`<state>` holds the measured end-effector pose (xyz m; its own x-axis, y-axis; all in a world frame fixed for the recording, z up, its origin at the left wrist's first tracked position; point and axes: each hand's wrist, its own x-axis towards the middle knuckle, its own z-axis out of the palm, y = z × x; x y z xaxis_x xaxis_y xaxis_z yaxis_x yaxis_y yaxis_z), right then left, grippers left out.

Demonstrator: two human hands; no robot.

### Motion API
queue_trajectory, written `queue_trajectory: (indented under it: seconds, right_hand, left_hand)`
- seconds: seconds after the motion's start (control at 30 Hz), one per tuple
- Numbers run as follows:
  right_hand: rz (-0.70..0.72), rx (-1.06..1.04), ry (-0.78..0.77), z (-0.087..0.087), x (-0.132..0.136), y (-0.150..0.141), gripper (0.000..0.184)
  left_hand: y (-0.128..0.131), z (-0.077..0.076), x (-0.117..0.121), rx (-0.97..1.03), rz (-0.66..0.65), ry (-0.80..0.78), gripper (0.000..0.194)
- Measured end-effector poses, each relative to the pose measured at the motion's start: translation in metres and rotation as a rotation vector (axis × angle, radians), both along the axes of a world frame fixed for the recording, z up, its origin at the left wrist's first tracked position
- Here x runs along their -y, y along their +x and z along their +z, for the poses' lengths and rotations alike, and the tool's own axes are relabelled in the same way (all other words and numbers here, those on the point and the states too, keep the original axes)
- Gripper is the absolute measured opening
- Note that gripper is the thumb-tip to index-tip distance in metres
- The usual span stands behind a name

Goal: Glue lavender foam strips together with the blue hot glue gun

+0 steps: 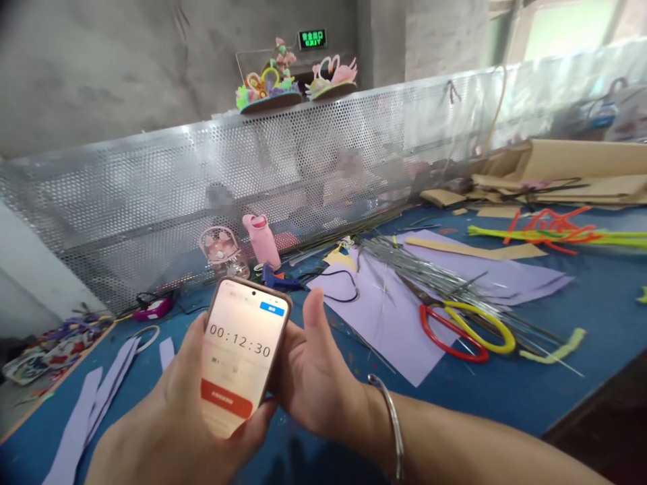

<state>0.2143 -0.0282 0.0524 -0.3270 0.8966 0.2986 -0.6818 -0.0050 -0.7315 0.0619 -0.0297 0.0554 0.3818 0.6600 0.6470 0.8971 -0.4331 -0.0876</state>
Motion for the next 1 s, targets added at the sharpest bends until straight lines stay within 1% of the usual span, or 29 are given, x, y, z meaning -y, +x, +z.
queue_trajectory:
  seconds: [0.2, 0.5, 0.57, 0.63, 0.7, 0.77, 0.87, 1.0]
  right_hand:
    - [-0.033, 0.005, 0.024, 0.000, -0.002, 0.001, 0.098]
    - [0.029, -0.045, 0.028, 0.001, 0.000, 0.001, 0.096]
    - [0.051, -0.070, 0.024, 0.001, 0.000, 0.001, 0.095]
    - [0.077, -0.103, 0.016, 0.001, 0.000, 0.001, 0.093]
    - [0.103, -0.145, 0.012, 0.001, 0.000, 0.001, 0.092]
    - [0.126, -0.187, 0.017, 0.001, 0.000, 0.001, 0.089]
    - [0.147, -0.226, 0.025, 0.000, -0.001, 0.001, 0.086]
    - [0.155, -0.234, 0.029, 0.001, -0.002, 0.001, 0.084]
  left_hand:
    - [0.002, 0.000, 0.000, -0.016, 0.014, -0.008, 0.104]
    - [0.000, -0.003, 0.000, -0.023, 0.031, -0.020, 0.104]
    - [0.003, -0.001, 0.002, -0.031, 0.045, -0.008, 0.101]
    - [0.009, 0.004, 0.006, -0.051, 0.107, -0.029, 0.095]
    - [0.016, 0.011, 0.012, -0.079, 0.202, -0.096, 0.087]
    - [0.022, 0.017, 0.016, -0.097, 0.249, -0.149, 0.083]
    - [0.025, 0.022, 0.019, -0.100, 0.257, -0.180, 0.083]
    - [0.024, 0.021, 0.018, -0.095, 0.244, -0.194, 0.083]
